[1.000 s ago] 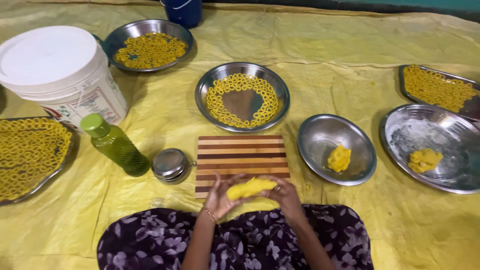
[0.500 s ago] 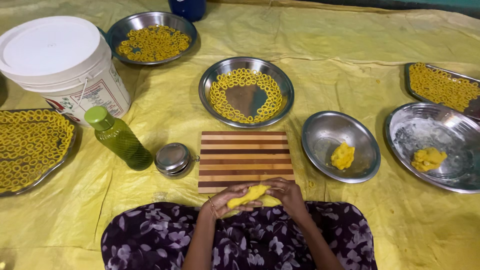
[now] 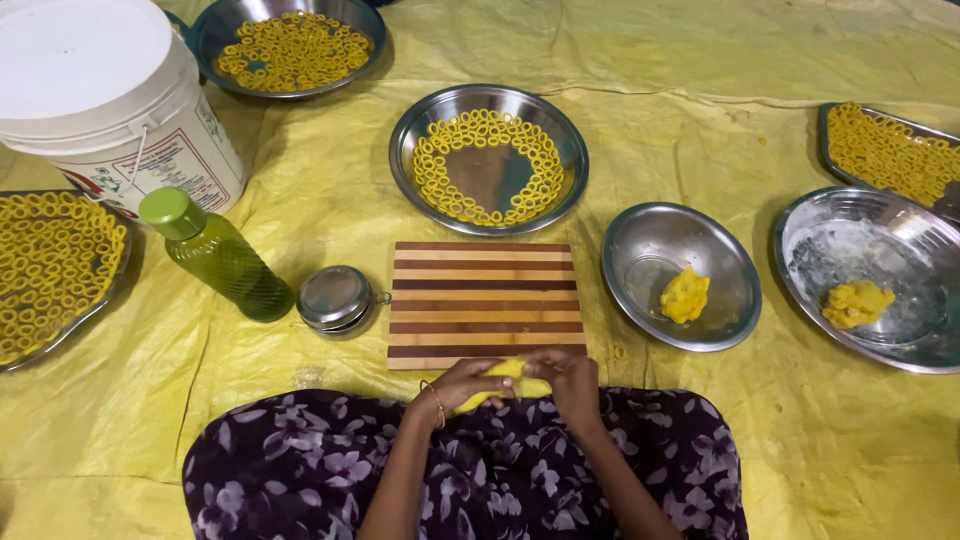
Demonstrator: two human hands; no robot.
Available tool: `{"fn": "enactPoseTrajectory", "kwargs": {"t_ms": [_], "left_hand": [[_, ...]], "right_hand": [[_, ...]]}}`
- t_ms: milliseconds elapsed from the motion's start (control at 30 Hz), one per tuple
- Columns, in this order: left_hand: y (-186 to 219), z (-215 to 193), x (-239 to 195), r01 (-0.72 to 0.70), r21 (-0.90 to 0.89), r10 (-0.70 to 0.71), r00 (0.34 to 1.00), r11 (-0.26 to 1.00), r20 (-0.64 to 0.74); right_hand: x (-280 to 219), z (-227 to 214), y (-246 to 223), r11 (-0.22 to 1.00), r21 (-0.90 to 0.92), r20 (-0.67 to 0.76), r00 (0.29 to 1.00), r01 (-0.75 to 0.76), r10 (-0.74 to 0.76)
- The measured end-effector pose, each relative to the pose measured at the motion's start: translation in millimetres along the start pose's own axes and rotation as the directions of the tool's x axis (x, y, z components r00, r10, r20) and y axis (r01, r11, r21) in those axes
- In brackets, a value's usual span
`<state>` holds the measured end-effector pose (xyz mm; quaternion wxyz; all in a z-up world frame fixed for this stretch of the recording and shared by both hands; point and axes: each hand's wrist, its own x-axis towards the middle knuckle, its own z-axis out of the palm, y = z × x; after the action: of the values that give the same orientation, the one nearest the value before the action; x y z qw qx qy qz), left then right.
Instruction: The person rolls yellow dough into thin ropes on a wooden board, then shapes them into small rings and places them into a metal tray. The process is repeated continuously with additional dough pieces.
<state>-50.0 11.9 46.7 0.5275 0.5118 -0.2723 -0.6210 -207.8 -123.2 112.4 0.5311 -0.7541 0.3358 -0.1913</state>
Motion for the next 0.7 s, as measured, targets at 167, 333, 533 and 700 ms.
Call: {"fn": "enactPoseTrajectory", "kwargs": {"t_ms": [167, 333, 533, 700], "left_hand": [[15.2, 9.3, -3.7, -0.042, -0.001, 0.042, 0.994, 0.999, -0.099], [38.7, -5.7, -14.0, 0.096, 0.099, -0.048, 0.915, 0.99, -0.401], [60.5, -58.0, 7.5, 0.098, 0.579, 0.391, 0.647, 0.809, -0.655], [57.3, -95.6, 26.6, 0.296, 0.789, 0.522, 0.618, 0.538, -0.588]], "right_hand": [[24.0, -3.9, 40.4, 0.773, 0.544, -0.004, 0.92, -0.326, 0.391], [46.8, -32.6, 76.7, 0.739, 0.635, -0.07, 0.936, -0.225, 0.345], [86.5, -22.2, 81.5, 0.992, -0.015, -0.055, 0.99, 0.128, -0.128], [107.8, 12.6, 56.9, 0.697, -0.667, 0.065, 0.953, 0.263, -0.297]]}}
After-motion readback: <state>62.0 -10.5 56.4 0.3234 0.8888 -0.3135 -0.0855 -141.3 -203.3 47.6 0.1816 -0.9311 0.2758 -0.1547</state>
